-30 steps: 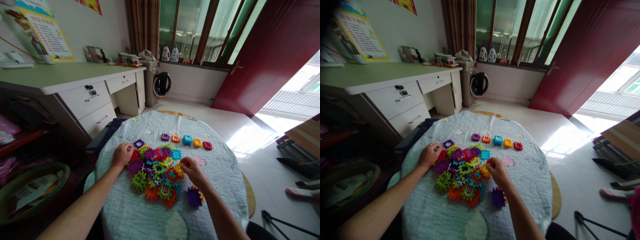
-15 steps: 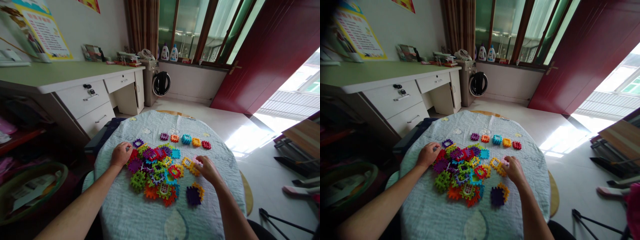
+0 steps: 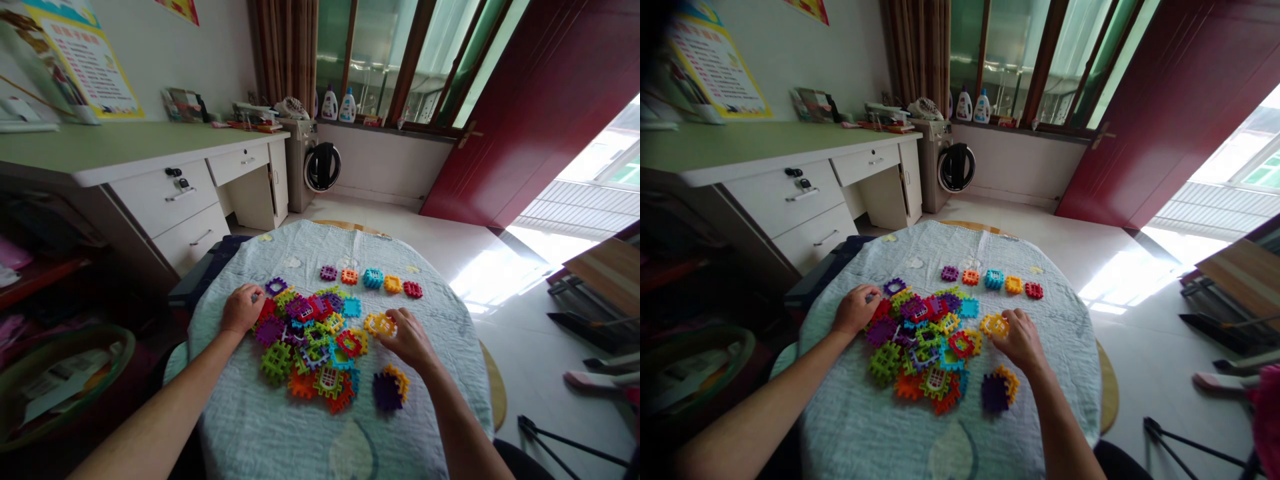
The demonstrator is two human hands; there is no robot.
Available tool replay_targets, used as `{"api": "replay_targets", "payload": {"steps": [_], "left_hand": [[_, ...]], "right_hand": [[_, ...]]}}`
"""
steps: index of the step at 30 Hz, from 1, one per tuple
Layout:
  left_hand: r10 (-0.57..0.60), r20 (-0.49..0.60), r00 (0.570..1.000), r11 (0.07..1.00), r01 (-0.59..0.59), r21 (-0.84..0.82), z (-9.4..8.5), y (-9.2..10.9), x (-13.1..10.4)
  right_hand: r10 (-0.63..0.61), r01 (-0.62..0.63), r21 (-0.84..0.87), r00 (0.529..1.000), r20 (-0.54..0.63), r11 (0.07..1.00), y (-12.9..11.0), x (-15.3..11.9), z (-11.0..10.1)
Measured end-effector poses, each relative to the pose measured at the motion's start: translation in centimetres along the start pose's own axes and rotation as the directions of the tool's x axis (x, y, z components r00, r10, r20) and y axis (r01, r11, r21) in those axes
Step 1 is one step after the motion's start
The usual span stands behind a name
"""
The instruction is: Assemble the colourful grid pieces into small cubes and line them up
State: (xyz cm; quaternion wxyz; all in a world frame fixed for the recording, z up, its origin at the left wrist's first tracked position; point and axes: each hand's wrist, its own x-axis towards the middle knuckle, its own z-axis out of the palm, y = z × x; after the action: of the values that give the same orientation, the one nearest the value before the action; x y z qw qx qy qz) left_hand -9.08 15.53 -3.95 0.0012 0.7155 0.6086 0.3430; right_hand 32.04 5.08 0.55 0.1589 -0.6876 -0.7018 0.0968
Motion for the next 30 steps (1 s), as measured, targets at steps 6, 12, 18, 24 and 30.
{"api": "replay_targets", "payload": {"steps": [6, 12, 18, 24, 30], "left_hand": [[-0.001, 0.006, 1.000, 1.000, 0.001, -0.006, -0.1, 0.0, -0.1], [-0.007, 0.006, 1.000, 1.000, 0.007, 0.000, -0.2, 0.2, 0.0], [-0.015, 0.008, 1.000, 1.000, 0.015, -0.008, -0.2, 0.3, 0.0], [-0.014, 0.007, 1.000, 1.000, 0.014, -0.013, -0.2, 0.3, -0.1], [-0.017, 0.009, 1.000, 1.000, 0.017, -0.016, -0.2, 0.2, 0.0]], "right_hand": [[-0.009, 0.009, -0.009, 1.000, 0.020, 1.000, -1.2, 0.5, 1.4], [-0.004, 0.004, -0.008, 0.999, 0.036, 1.000, -1.2, 0.8, 1.8], [0.040, -0.039, -0.034, 0.998, 0.050, 0.999, -1.7, 0.8, 1.7], [0.072, -0.071, -0.036, 0.997, 0.027, 0.997, -1.4, 0.9, 2.1], [0.087, -0.086, -0.042, 0.996, 0.008, 0.995, -1.4, 1.1, 2.2]]}}
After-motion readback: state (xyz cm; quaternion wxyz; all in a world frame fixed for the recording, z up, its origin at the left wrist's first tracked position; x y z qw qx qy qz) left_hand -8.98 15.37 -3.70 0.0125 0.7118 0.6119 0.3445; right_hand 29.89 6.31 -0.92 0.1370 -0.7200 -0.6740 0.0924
